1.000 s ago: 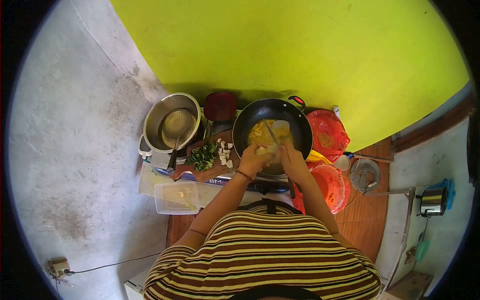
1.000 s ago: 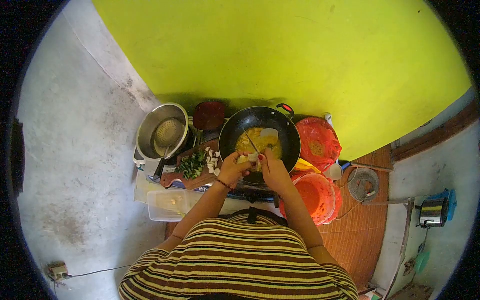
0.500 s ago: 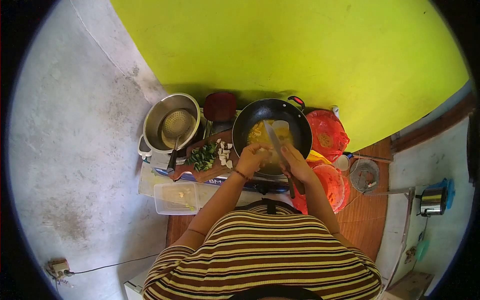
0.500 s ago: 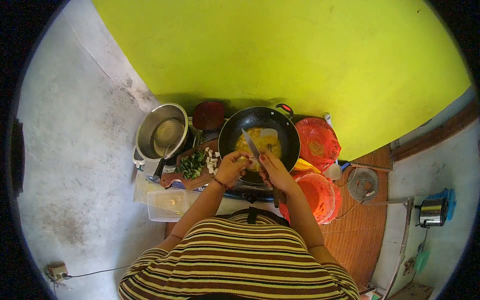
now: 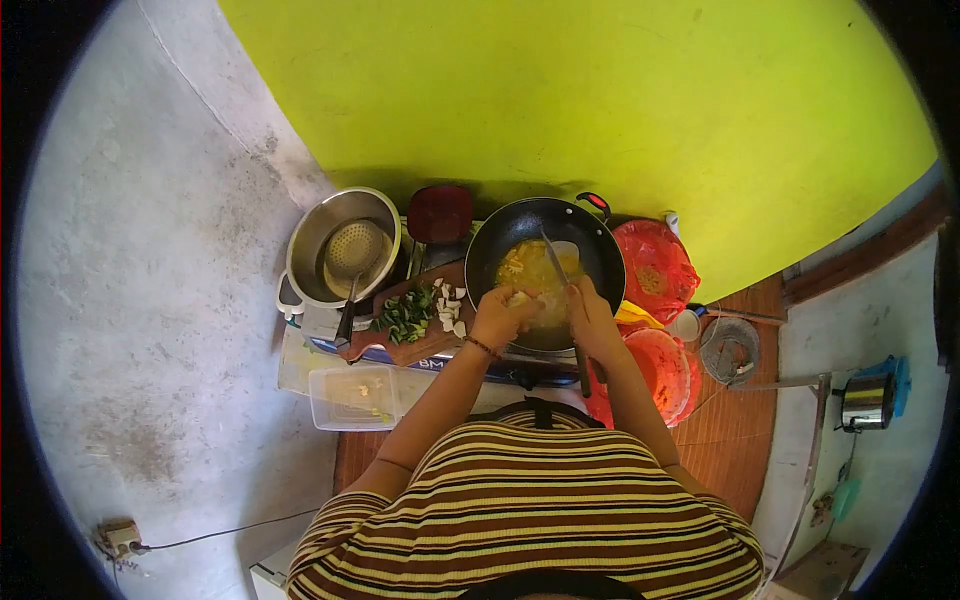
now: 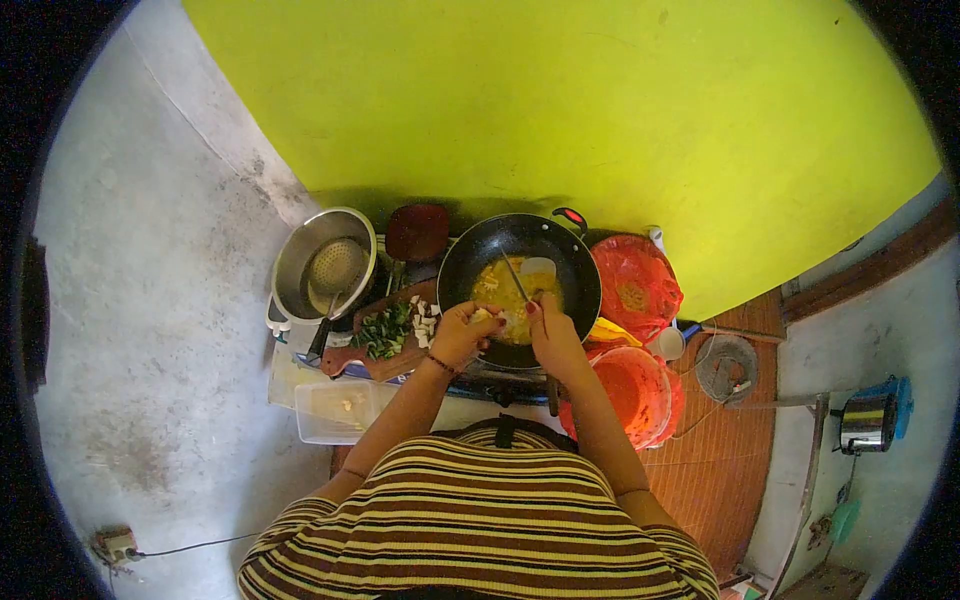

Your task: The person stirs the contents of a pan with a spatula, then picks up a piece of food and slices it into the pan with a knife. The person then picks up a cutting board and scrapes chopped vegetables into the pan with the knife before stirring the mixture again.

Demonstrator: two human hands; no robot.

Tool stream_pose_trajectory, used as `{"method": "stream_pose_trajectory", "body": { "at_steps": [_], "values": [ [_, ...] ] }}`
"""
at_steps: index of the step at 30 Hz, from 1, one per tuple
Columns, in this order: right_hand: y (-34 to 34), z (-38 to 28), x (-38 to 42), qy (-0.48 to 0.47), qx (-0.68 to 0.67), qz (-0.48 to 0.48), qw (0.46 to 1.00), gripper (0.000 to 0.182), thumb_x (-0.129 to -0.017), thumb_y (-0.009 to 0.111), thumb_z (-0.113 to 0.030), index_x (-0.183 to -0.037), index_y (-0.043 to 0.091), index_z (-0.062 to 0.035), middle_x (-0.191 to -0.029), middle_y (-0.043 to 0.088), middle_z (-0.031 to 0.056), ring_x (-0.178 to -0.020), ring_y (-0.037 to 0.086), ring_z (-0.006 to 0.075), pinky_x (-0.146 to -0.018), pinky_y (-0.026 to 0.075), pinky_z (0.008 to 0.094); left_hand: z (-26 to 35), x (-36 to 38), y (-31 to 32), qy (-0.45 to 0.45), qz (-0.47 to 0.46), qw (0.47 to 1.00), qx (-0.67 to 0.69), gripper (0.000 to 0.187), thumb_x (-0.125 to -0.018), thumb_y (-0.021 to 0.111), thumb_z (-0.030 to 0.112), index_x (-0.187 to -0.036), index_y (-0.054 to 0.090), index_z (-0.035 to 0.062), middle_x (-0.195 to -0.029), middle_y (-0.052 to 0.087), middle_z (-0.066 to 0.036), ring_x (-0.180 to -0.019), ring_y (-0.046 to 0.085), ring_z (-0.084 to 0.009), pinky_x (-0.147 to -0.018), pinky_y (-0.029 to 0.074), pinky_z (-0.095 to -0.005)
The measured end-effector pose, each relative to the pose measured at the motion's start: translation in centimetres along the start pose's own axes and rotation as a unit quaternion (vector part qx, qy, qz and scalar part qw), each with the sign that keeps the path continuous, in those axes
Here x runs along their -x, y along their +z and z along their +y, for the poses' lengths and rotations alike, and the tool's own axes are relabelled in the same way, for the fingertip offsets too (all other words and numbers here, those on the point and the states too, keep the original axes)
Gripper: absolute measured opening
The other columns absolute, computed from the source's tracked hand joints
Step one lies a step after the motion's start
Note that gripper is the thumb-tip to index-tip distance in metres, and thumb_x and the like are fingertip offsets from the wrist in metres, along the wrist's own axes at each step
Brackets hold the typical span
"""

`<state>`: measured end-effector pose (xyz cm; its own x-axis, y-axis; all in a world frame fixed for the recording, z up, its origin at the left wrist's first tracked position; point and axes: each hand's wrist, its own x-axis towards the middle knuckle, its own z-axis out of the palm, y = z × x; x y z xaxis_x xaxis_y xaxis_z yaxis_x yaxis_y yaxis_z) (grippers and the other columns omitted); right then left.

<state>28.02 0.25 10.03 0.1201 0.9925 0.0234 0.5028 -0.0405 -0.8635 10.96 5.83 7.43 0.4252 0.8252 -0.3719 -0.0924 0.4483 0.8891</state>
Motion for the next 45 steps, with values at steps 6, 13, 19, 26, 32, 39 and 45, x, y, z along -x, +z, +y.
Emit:
{"method": "stream_pose_trajectory", "body": {
  "at_steps": [6, 13, 19, 26, 32, 39, 45],
  "values": [
    [-0.2, 0.0, 0.0, 0.063, -0.080, -0.028, 0.994, 0.033, -0.097, 0.037, -0.032, -0.109, 0.045, -0.0015, -0.066, 0.055, 0.0177, -0.053, 0.057, 0.0269, -0.051, 0.042, 0.0380, 0.0, 0.0, -0.1, 0.023, 0.007, 0.998, 0.055, 0.025, -0.076, 0.068, 0.002, -0.099, 0.061, 0.0060, -0.087, 0.065, -0.002, -0.066, 0.059, -0.0059, -0.051, 0.043, -0.0172],
    [0.4, -0.7, 0.3, 0.030, -0.065, -0.108, 0.992, 0.033, -0.098, 0.036, -0.030, -0.106, 0.045, 0.0000, -0.069, 0.056, 0.0205, -0.060, 0.058, 0.0344, -0.055, 0.043, 0.0407, 0.0, -0.5, -0.1, 0.060, 0.001, 0.997, -0.054, 0.027, -0.074, 0.070, 0.003, -0.100, 0.061, 0.0053, -0.083, 0.064, -0.002, -0.063, 0.057, -0.0054, -0.052, 0.043, -0.0177],
    [1.3, -0.5, 0.4, -0.095, 0.010, 0.003, 0.995, 0.025, -0.097, 0.039, -0.026, -0.092, 0.045, -0.0023, -0.055, 0.047, 0.0049, -0.044, 0.047, 0.0125, -0.042, 0.037, 0.0291, -0.2, -0.6, 0.1, 0.025, 0.010, 0.997, -0.074, 0.025, -0.074, 0.071, 0.006, -0.096, 0.061, 0.0033, -0.078, 0.064, -0.002, -0.059, 0.055, -0.0058, -0.050, 0.042, -0.0179],
    [-0.5, -2.9, 1.0, 0.132, -0.162, -0.142, 0.968, 0.032, -0.098, 0.034, -0.030, -0.106, 0.044, -0.0002, -0.071, 0.057, 0.0246, -0.068, 0.058, 0.0423, -0.060, 0.044, 0.0422, -0.8, -0.5, 0.0, 0.047, 0.025, 0.997, -0.057, 0.023, -0.073, 0.071, 0.005, -0.094, 0.061, 0.0026, -0.079, 0.065, -0.004, -0.059, 0.056, -0.0069, -0.050, 0.043, -0.0180],
    [0.7, -1.3, 0.8, -0.036, -0.014, -0.095, 0.995, 0.029, -0.097, 0.037, -0.027, -0.107, 0.044, -0.0006, -0.072, 0.058, 0.0243, -0.067, 0.058, 0.0431, -0.060, 0.044, 0.0442, -1.2, -0.8, -0.1, 0.086, 0.032, 0.993, -0.073, 0.020, -0.073, 0.069, 0.003, -0.091, 0.059, 0.0011, -0.081, 0.064, -0.005, -0.063, 0.059, -0.0083, -0.052, 0.046, -0.0192],
    [1.6, -1.5, 1.1, -0.028, 0.132, -0.056, 0.989, 0.025, -0.094, 0.040, -0.027, -0.106, 0.043, -0.0051, -0.076, 0.059, 0.0271, -0.075, 0.058, 0.0464, -0.064, 0.043, 0.0539, -0.8, -0.6, 0.0, 0.071, 0.049, 0.989, -0.117, 0.016, -0.073, 0.068, 0.004, -0.087, 0.061, 0.0004, -0.078, 0.064, -0.005, -0.061, 0.059, -0.0087, -0.051, 0.046, -0.0201],
    [1.8, -1.5, 1.2, -0.032, 0.191, -0.036, 0.980, 0.023, -0.093, 0.040, -0.026, -0.105, 0.041, -0.0062, -0.072, 0.058, 0.0275, -0.070, 0.058, 0.0460, -0.063, 0.044, 0.0555, 0.1, -0.2, 0.3, 0.055, 0.057, 0.987, -0.138, 0.019, -0.072, 0.070, 0.009, -0.087, 0.063, -0.0003, -0.076, 0.064, -0.005, -0.060, 0.058, -0.0083, -0.050, 0.046, -0.0197]
  ]
}}
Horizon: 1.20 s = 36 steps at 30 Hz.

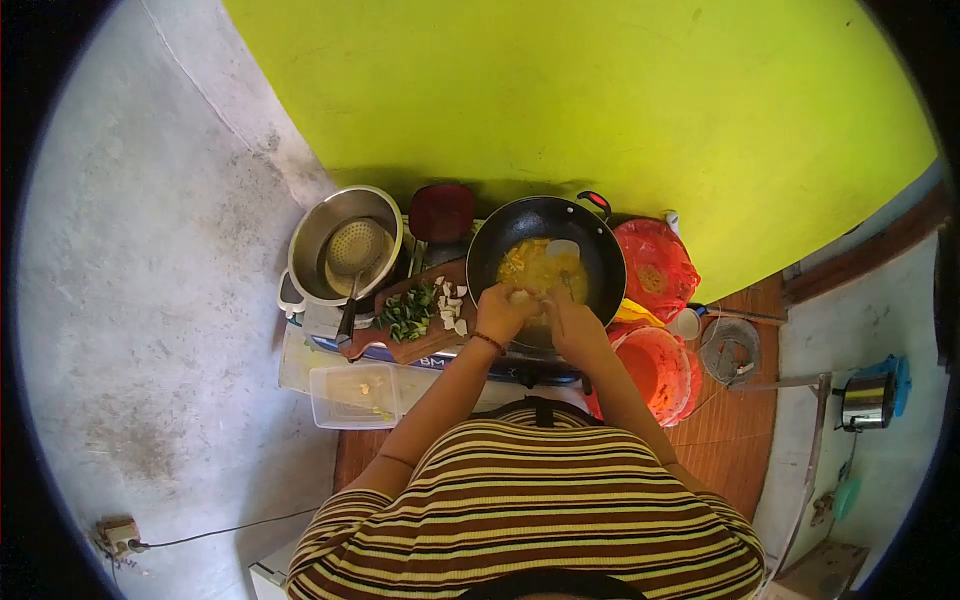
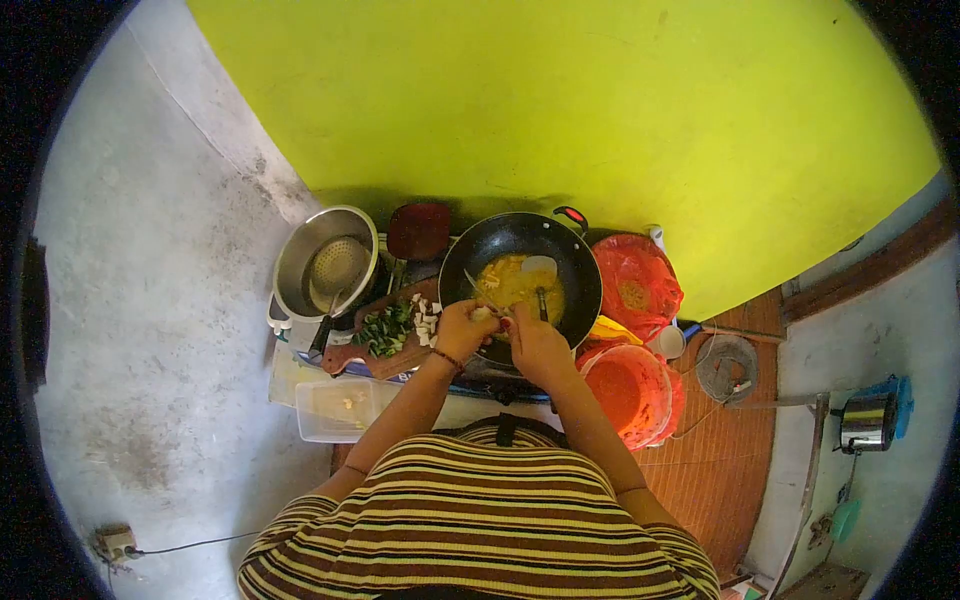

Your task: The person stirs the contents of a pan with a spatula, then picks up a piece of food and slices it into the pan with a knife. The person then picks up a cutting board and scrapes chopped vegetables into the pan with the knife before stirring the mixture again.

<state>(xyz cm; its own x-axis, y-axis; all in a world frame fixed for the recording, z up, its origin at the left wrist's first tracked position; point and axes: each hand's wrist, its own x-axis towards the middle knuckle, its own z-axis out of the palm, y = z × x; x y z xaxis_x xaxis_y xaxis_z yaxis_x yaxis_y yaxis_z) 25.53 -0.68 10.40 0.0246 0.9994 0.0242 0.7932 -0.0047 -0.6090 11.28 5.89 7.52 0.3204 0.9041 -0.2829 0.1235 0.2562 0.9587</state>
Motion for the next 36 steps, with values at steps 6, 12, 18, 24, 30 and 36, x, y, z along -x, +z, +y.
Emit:
{"method": "stream_pose_trajectory", "body": {
  "at_steps": [6, 12, 18, 24, 30, 36],
  "values": [
    [-0.1, 1.3, -0.5, -0.011, -0.028, 0.035, 0.999, 0.024, -0.095, 0.038, -0.026, -0.102, 0.040, -0.0028, -0.071, 0.058, 0.0277, -0.070, 0.057, 0.0474, -0.060, 0.042, 0.0559, -1.0, -0.4, 0.1, -0.005, 0.007, 0.999, 0.052, 0.024, -0.069, 0.074, 0.013, -0.086, 0.065, -0.0003, -0.070, 0.063, -0.005, -0.056, 0.057, -0.0087, -0.050, 0.045, -0.0217],
    [-1.1, 0.7, -0.6, 0.016, -0.087, 0.055, 0.995, 0.032, -0.096, 0.036, -0.026, -0.112, 0.043, 0.0007, -0.076, 0.059, 0.0295, -0.075, 0.057, 0.0481, -0.066, 0.043, 0.0533, -1.0, -0.5, 0.2, -0.058, -0.003, 0.988, 0.145, 0.025, -0.078, 0.067, 0.010, -0.099, 0.060, -0.0016, -0.084, 0.064, -0.009, -0.072, 0.064, -0.0158, -0.058, 0.052, -0.0246],
    [-1.5, 0.6, -0.4, 0.036, -0.167, 0.055, 0.984, 0.036, -0.096, 0.039, -0.028, -0.115, 0.048, 0.0013, -0.081, 0.060, 0.0279, -0.079, 0.058, 0.0462, -0.069, 0.046, 0.0461, -1.7, -0.8, -0.3, -0.110, -0.052, 0.933, 0.339, 0.023, -0.088, 0.052, 0.005, -0.108, 0.053, -0.0054, -0.102, 0.060, -0.018, -0.088, 0.065, -0.0271, -0.076, 0.057, -0.0339],
    [-0.4, 1.0, -0.3, 0.008, -0.172, 0.052, 0.984, 0.027, -0.089, 0.052, -0.018, -0.111, 0.053, -0.0023, -0.070, 0.059, 0.0196, -0.061, 0.060, 0.0303, -0.059, 0.046, 0.0351, -2.0, -0.4, -0.3, -0.094, -0.081, 0.921, 0.370, 0.024, -0.089, 0.047, 0.001, -0.111, 0.051, -0.0080, -0.104, 0.059, -0.020, -0.093, 0.063, -0.0290, -0.082, 0.055, -0.0364],
    [0.6, 1.6, -0.3, 0.000, -0.126, 0.079, 0.989, 0.024, -0.082, 0.056, -0.011, -0.103, 0.056, 0.0007, -0.078, 0.062, 0.0217, -0.071, 0.063, 0.0312, -0.064, 0.047, 0.0351, -1.6, 0.2, -0.4, -0.098, -0.103, 0.915, 0.378, 0.026, -0.090, 0.046, 0.000, -0.114, 0.049, -0.0097, -0.108, 0.058, -0.023, -0.095, 0.062, -0.0297, -0.083, 0.055, -0.0377],
    [0.4, 1.3, -0.1, -0.017, -0.193, 0.059, 0.979, 0.022, -0.080, 0.057, -0.011, -0.100, 0.056, -0.0007, -0.078, 0.062, 0.0208, -0.072, 0.063, 0.0334, -0.064, 0.048, 0.0362, -1.3, 0.6, -0.7, -0.109, -0.105, 0.889, 0.432, 0.026, -0.091, 0.045, 0.001, -0.114, 0.049, -0.0085, -0.106, 0.059, -0.021, -0.091, 0.063, -0.0283, -0.080, 0.055, -0.0358]
  ]
}}
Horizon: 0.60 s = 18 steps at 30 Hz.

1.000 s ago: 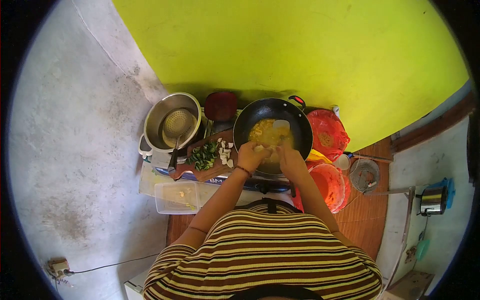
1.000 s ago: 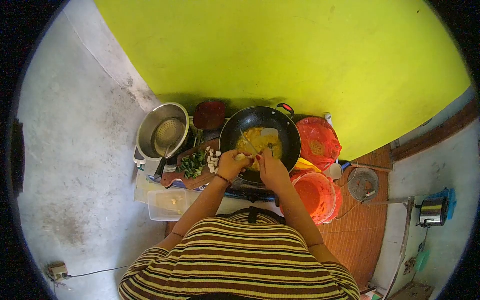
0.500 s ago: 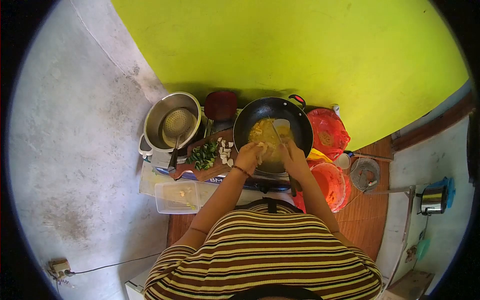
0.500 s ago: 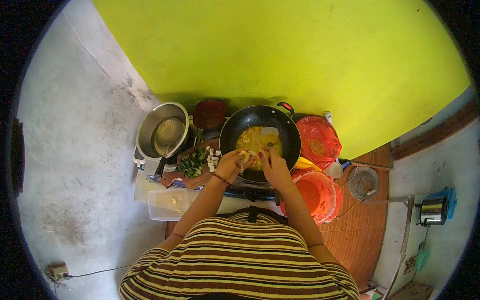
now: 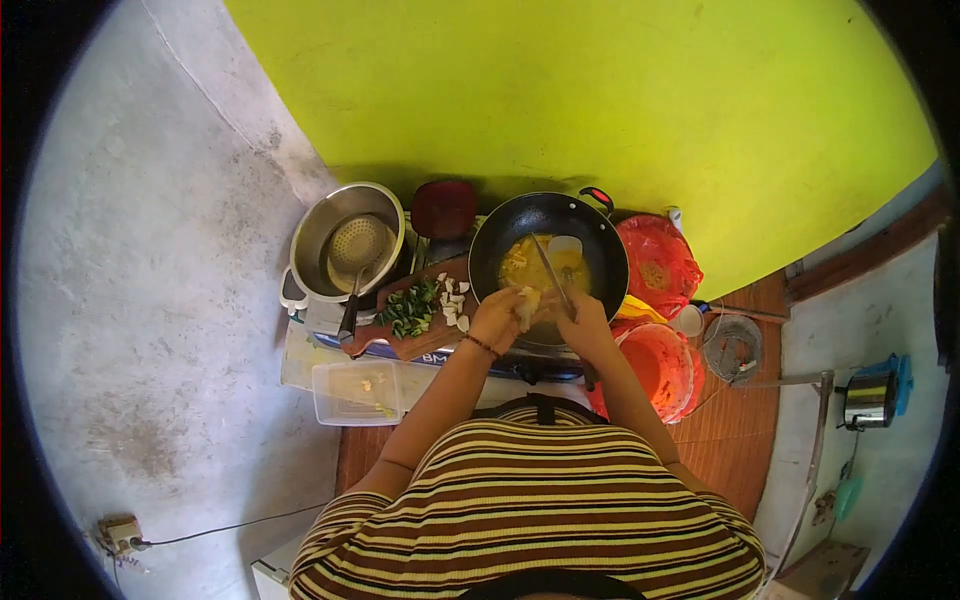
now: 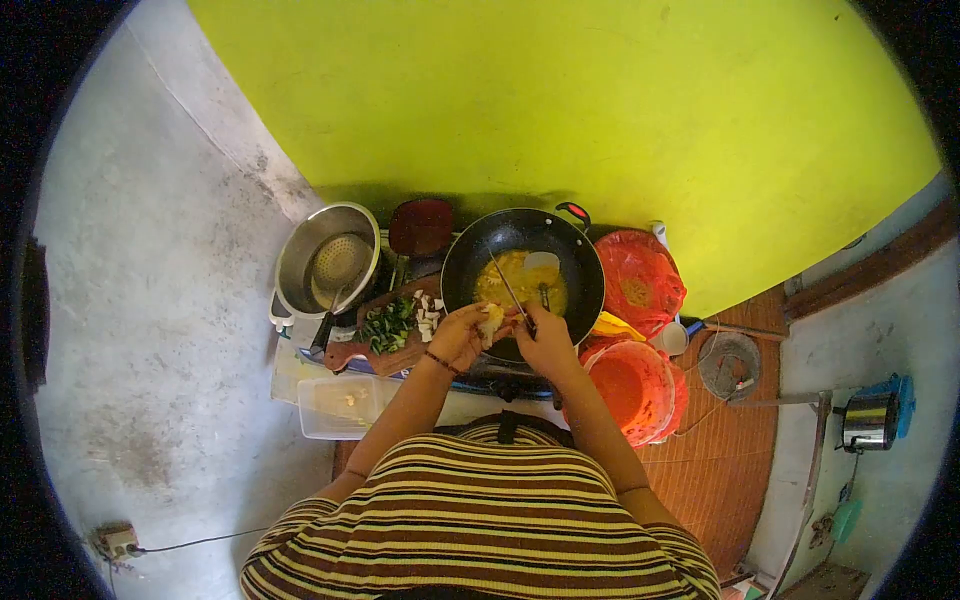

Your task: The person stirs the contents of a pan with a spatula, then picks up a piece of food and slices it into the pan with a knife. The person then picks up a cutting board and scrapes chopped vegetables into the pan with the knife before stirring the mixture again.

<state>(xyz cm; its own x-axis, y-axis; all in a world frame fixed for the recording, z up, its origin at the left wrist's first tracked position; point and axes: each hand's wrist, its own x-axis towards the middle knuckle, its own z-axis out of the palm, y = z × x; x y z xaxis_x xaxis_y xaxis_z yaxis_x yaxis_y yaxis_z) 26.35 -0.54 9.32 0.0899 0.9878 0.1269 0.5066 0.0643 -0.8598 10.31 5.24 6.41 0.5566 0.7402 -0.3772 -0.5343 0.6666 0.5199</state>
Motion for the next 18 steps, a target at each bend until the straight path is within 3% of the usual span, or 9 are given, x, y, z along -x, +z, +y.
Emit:
{"method": "stream_pose_trajectory", "body": {
  "at_steps": [2, 5, 7, 11, 14, 17, 18],
  "values": [
    [0.2, -0.3, 0.0, 0.030, 0.037, -0.009, 0.999, 0.023, -0.080, 0.058, -0.011, -0.100, 0.056, -0.0009, -0.077, 0.063, 0.0188, -0.070, 0.063, 0.0314, -0.063, 0.048, 0.0348, 0.0, 0.1, 0.2, -0.005, 0.004, 1.000, -0.008, 0.025, -0.091, 0.046, 0.002, -0.114, 0.050, -0.0063, -0.105, 0.060, -0.018, -0.089, 0.064, -0.0253, -0.076, 0.056, -0.0328],
    [0.6, -1.2, 0.3, 0.025, -0.036, 0.020, 0.999, 0.023, -0.080, 0.060, -0.012, -0.100, 0.056, -0.0001, -0.078, 0.063, 0.0195, -0.071, 0.063, 0.0323, -0.064, 0.048, 0.0357, -0.4, 0.0, -0.2, -0.003, 0.005, 1.000, -0.029, 0.025, -0.091, 0.048, 0.003, -0.115, 0.051, -0.0029, -0.105, 0.061, -0.013, -0.087, 0.064, -0.0196, -0.069, 0.055, -0.0277],
    [0.4, -1.7, 0.3, 0.024, -0.012, 0.022, 0.999, 0.023, -0.080, 0.060, -0.012, -0.099, 0.056, 0.0004, -0.080, 0.062, 0.0202, -0.072, 0.064, 0.0327, -0.065, 0.048, 0.0368, -1.0, -0.4, -0.9, 0.008, -0.011, 1.000, -0.024, 0.025, -0.091, 0.050, 0.004, -0.115, 0.052, -0.0011, -0.103, 0.062, -0.010, -0.085, 0.063, -0.0159, -0.065, 0.054, -0.0249],
    [0.4, -1.0, 0.1, 0.030, 0.012, 0.006, 0.999, 0.023, -0.081, 0.060, -0.014, -0.098, 0.056, 0.0005, -0.082, 0.063, 0.0211, -0.074, 0.064, 0.0337, -0.066, 0.048, 0.0386, -1.8, -0.5, -1.1, 0.012, 0.003, 0.997, -0.078, 0.027, -0.090, 0.054, 0.006, -0.117, 0.052, -0.0009, -0.103, 0.062, -0.009, -0.086, 0.063, -0.0152, -0.068, 0.055, -0.0249],
    [0.6, -0.2, 0.0, -0.038, 0.054, 0.061, 0.996, 0.022, -0.081, 0.061, -0.015, -0.096, 0.056, 0.0001, -0.083, 0.064, 0.0204, -0.076, 0.064, 0.0348, -0.067, 0.048, 0.0388, -1.2, 0.4, 0.0, -0.002, 0.022, 0.995, -0.092, 0.029, -0.090, 0.054, 0.007, -0.118, 0.051, -0.0001, -0.107, 0.061, -0.009, -0.088, 0.063, -0.0163, -0.071, 0.055, -0.0258],
    [-0.3, -2.2, 0.0, 0.071, 0.012, 0.025, 0.997, 0.025, -0.080, 0.063, -0.018, -0.095, 0.056, 0.0006, -0.083, 0.063, 0.0208, -0.078, 0.064, 0.0350, -0.068, 0.049, 0.0389, -1.3, 0.4, 0.3, 0.033, 0.044, 0.996, -0.070, 0.030, -0.090, 0.055, 0.007, -0.119, 0.051, 0.0009, -0.110, 0.060, -0.010, -0.091, 0.062, -0.0179, -0.076, 0.055, -0.0276],
    [-0.3, -2.2, 0.1, 0.057, 0.012, 0.024, 0.998, 0.025, -0.080, 0.063, -0.018, -0.095, 0.055, 0.0007, -0.083, 0.064, 0.0208, -0.078, 0.064, 0.0348, -0.069, 0.049, 0.0388, -1.4, 0.1, 0.1, 0.047, 0.039, 0.997, -0.054, 0.030, -0.090, 0.055, 0.006, -0.119, 0.051, 0.0011, -0.110, 0.060, -0.010, -0.092, 0.062, -0.0182, -0.077, 0.054, -0.0283]
  ]
}}
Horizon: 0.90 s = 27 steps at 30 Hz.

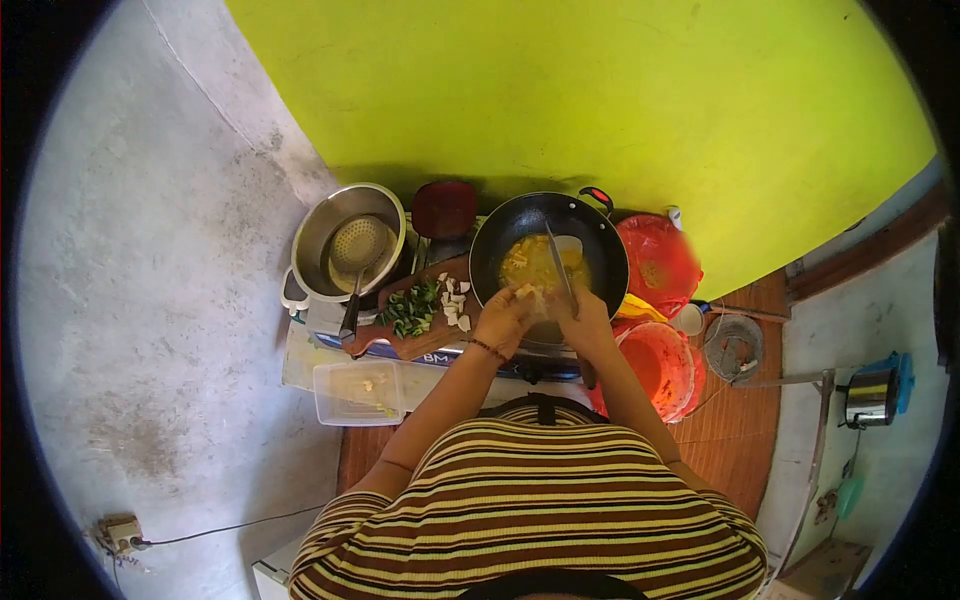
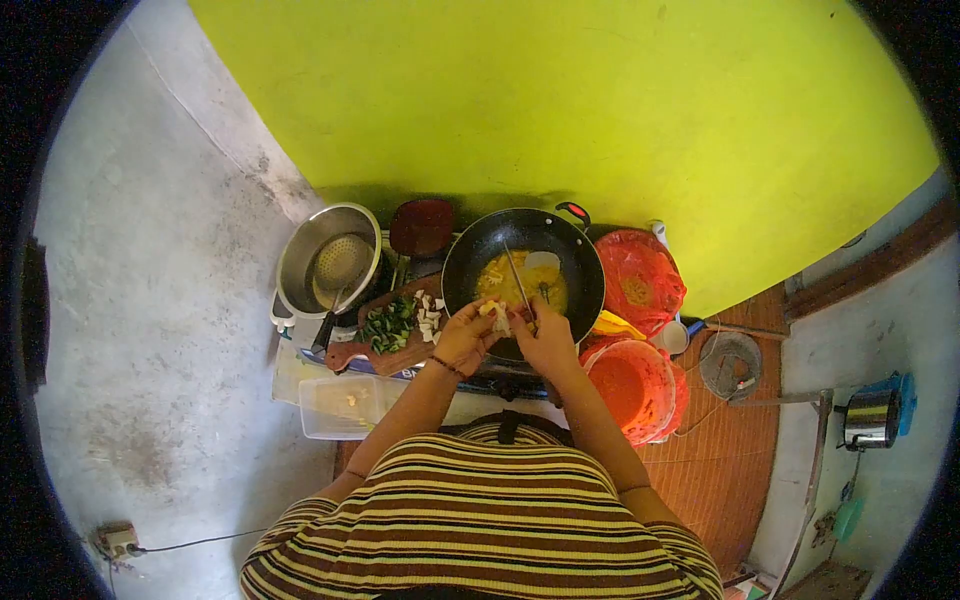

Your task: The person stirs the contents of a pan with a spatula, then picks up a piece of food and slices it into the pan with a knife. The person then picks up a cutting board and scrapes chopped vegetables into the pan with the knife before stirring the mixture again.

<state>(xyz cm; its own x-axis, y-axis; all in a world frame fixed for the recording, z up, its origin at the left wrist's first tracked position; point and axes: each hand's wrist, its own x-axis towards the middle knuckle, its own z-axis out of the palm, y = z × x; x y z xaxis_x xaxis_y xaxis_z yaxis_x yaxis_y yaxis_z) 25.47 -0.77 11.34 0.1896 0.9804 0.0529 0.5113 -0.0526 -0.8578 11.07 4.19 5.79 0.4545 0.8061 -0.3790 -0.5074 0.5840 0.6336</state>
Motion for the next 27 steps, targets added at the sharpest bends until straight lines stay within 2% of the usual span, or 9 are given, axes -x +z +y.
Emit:
{"method": "stream_pose_trajectory", "body": {
  "at_steps": [4, 8, 11, 17, 20, 23, 27],
  "values": [
    [0.4, 0.3, 0.2, -0.039, -0.004, 0.006, 0.999, 0.028, -0.079, 0.065, -0.019, -0.095, 0.054, 0.0016, -0.083, 0.064, 0.0204, -0.078, 0.064, 0.0330, -0.069, 0.049, 0.0376, -0.4, -0.3, -0.1, 0.041, -0.008, 0.999, 0.032, 0.031, -0.089, 0.055, 0.005, -0.120, 0.051, 0.0026, -0.110, 0.060, -0.010, -0.094, 0.061, -0.0178, -0.080, 0.053, -0.0295],
    [0.8, 1.1, 0.2, -0.042, -0.021, 0.012, 0.999, 0.026, -0.079, 0.065, -0.016, -0.094, 0.055, 0.0015, -0.082, 0.064, 0.0193, -0.077, 0.065, 0.0305, -0.069, 0.049, 0.0358, -0.3, 0.1, 0.6, 0.059, 0.003, 0.998, 0.021, 0.028, -0.087, 0.058, 0.003, -0.115, 0.052, 0.0014, -0.101, 0.060, -0.007, -0.088, 0.061, -0.0157, -0.075, 0.053, -0.0268],
    [0.3, 0.6, 0.2, -0.025, 0.003, 0.026, 0.999, 0.022, -0.080, 0.064, -0.014, -0.093, 0.056, 0.0012, -0.080, 0.063, 0.0180, -0.071, 0.065, 0.0266, -0.065, 0.049, 0.0340, -0.6, -0.1, 0.0, 0.054, 0.004, 0.999, 0.004, 0.025, -0.086, 0.060, 0.004, -0.111, 0.054, 0.0014, -0.098, 0.060, -0.006, -0.087, 0.061, -0.0148, -0.075, 0.053, -0.0257],
    [0.0, 0.1, 0.2, 0.044, -0.090, 0.022, 0.995, 0.018, -0.083, 0.062, -0.016, -0.092, 0.058, -0.0010, -0.074, 0.061, 0.0094, -0.050, 0.057, 0.0148, -0.044, 0.043, 0.0259, -0.2, 0.7, 0.4, -0.010, 0.029, 1.000, 0.007, 0.021, -0.088, 0.059, 0.006, -0.107, 0.055, 0.0000, -0.096, 0.060, -0.004, -0.088, 0.061, -0.0129, -0.076, 0.054, -0.0225],
    [0.1, 0.6, 0.2, 0.055, -0.162, -0.015, 0.985, 0.022, -0.089, 0.055, -0.023, -0.098, 0.056, -0.0024, -0.071, 0.058, 0.0067, -0.045, 0.051, 0.0108, -0.039, 0.039, 0.0235, 0.3, 1.0, 0.6, -0.001, 0.024, 1.000, 0.013, 0.020, -0.088, 0.059, 0.007, -0.107, 0.055, -0.0002, -0.098, 0.060, -0.005, -0.088, 0.061, -0.0132, -0.077, 0.055, -0.0226],
    [-0.3, 0.7, 0.5, 0.083, -0.337, -0.082, 0.934, 0.031, -0.095, 0.045, -0.031, -0.108, 0.050, -0.0030, -0.068, 0.056, 0.0059, -0.042, 0.046, 0.0088, -0.039, 0.037, 0.0236, 0.6, 0.9, 0.8, 0.025, 0.026, 0.999, 0.029, 0.021, -0.087, 0.060, 0.007, -0.107, 0.054, 0.0006, -0.100, 0.060, -0.005, -0.090, 0.061, -0.0139, -0.078, 0.054, -0.0237],
    [0.3, 0.7, 1.1, 0.043, -0.288, -0.102, 0.951, 0.039, -0.098, 0.036, -0.036, -0.114, 0.045, -0.0026, -0.065, 0.053, 0.0046, -0.043, 0.046, 0.0090, -0.039, 0.036, 0.0232, 0.5, 0.8, 0.8, 0.054, 0.025, 0.998, 0.015, 0.019, -0.086, 0.060, 0.006, -0.104, 0.054, 0.0017, -0.101, 0.059, -0.006, -0.092, 0.061, -0.0149, -0.078, 0.053, -0.0259]
  ]
}}
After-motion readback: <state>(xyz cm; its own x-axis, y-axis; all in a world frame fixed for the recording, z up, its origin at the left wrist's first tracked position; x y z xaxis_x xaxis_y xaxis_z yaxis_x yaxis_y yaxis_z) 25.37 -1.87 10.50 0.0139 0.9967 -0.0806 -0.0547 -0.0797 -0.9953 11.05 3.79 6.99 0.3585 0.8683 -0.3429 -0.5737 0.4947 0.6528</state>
